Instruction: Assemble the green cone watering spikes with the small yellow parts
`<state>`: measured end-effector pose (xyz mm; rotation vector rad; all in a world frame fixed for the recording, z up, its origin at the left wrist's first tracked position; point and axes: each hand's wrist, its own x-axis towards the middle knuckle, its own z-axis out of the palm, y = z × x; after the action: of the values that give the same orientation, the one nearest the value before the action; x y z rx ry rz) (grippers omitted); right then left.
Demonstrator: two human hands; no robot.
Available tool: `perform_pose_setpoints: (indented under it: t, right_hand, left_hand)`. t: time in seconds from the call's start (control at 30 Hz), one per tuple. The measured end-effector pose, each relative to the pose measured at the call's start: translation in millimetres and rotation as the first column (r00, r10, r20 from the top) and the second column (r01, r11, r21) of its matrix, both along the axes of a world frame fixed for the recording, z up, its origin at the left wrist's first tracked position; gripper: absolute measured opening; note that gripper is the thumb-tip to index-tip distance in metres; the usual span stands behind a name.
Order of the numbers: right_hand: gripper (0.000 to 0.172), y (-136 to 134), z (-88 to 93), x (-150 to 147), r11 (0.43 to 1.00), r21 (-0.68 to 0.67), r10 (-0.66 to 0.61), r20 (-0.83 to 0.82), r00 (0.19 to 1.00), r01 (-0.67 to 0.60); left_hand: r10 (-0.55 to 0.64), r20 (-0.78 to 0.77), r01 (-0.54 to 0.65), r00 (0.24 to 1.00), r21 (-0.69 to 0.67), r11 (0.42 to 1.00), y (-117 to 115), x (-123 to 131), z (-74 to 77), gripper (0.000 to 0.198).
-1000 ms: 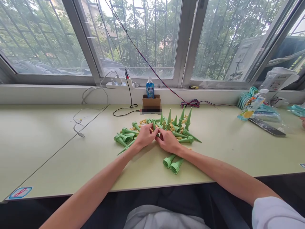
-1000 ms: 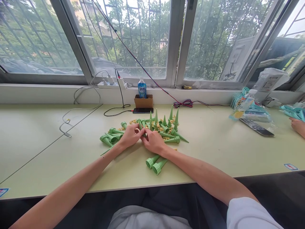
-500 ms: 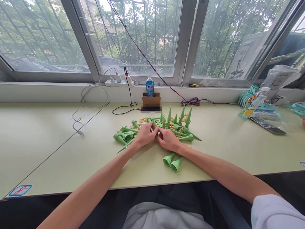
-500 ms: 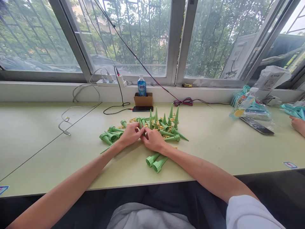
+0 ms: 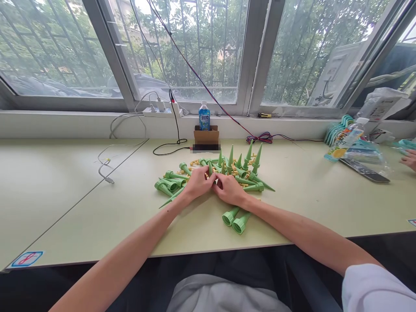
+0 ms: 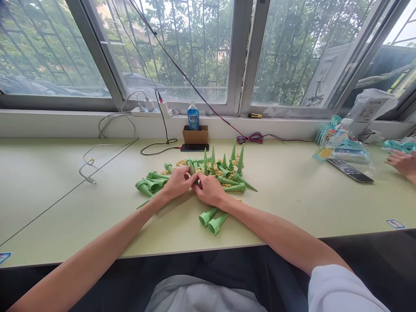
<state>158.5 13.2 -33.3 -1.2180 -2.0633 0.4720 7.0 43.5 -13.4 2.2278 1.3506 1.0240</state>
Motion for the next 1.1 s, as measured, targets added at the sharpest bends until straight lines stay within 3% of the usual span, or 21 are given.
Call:
perform_pose_setpoints:
  t: [0.57,1.1]
  right_hand:
    - [0.009,-2.3,2.7,-1.5,1.000,0.017,-0.019,-0.034,0.999,0.019]
    - [0.016,-2.8,4.1,-1.3,1.000,0.014,-0.013,-0.059,0.998,0.014]
  left_hand:
    - [0.006,0.087,-0.008,0.996,0.024,1.000,-6.1,2.7,5.7,0.022]
    - [0.006,0.168,0.004,0.986,-0.059,0.998,-1.4,1.8,4.5,0.026]
